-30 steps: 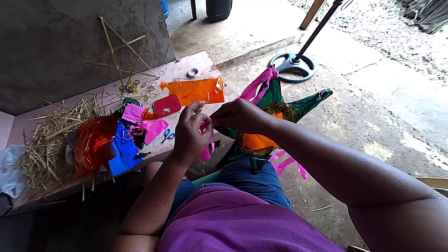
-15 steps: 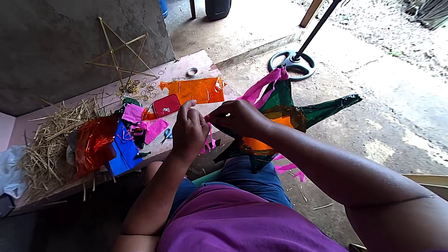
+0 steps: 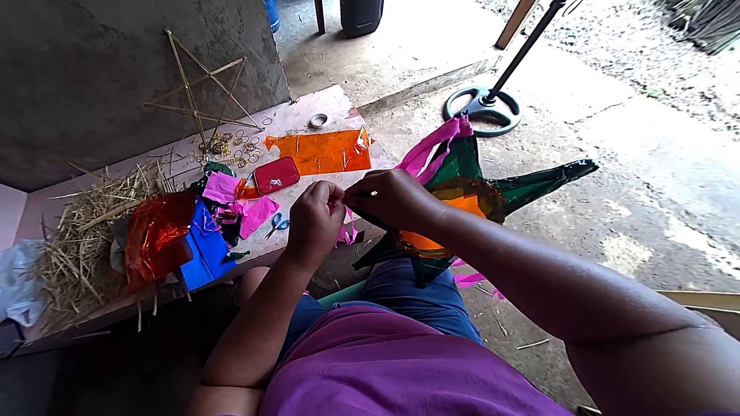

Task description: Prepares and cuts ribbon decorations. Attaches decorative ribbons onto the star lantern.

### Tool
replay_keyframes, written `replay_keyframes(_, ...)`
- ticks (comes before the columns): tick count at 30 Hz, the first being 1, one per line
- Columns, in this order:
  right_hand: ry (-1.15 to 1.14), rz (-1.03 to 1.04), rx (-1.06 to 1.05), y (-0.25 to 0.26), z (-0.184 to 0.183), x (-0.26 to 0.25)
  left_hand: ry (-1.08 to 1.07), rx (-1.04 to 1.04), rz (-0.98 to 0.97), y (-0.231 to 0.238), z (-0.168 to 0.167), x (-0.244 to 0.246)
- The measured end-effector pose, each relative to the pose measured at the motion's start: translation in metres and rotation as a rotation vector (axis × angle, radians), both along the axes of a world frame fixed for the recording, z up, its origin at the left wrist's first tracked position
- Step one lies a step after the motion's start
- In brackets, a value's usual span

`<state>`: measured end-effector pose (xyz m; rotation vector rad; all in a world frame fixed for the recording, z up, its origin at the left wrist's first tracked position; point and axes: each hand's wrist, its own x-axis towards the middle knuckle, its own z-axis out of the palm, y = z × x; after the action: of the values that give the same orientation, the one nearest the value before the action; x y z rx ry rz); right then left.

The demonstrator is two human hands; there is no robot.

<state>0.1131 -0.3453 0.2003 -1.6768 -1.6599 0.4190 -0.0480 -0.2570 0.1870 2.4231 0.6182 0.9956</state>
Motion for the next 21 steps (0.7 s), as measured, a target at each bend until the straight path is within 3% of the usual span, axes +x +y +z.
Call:
replay_keyframes(4, -0.007, -0.009, 0.014, 0.000, 0.000, -0.002, -0.033, 0.074, -0.018, 0.005, -0.006, -0.003)
replay_keyframes(11, 0.006, 0.051, -0.018, 0.002, 0.004, 0.005, -0.085, -0.194, -0.179, 0.009, -0.012, -0.005)
replay_keyframes(14, 0.024, 0.116, -0.052, 0.002, 0.006, 0.013, -0.095, -0.222, -0.199, 0.009, -0.012, -0.004)
replay_keyframes(21, 0.154, 0.043, -0.129, -0.002, 0.011, 0.009, -0.067, -0.275, -0.249, 0.011, -0.008, -0.006)
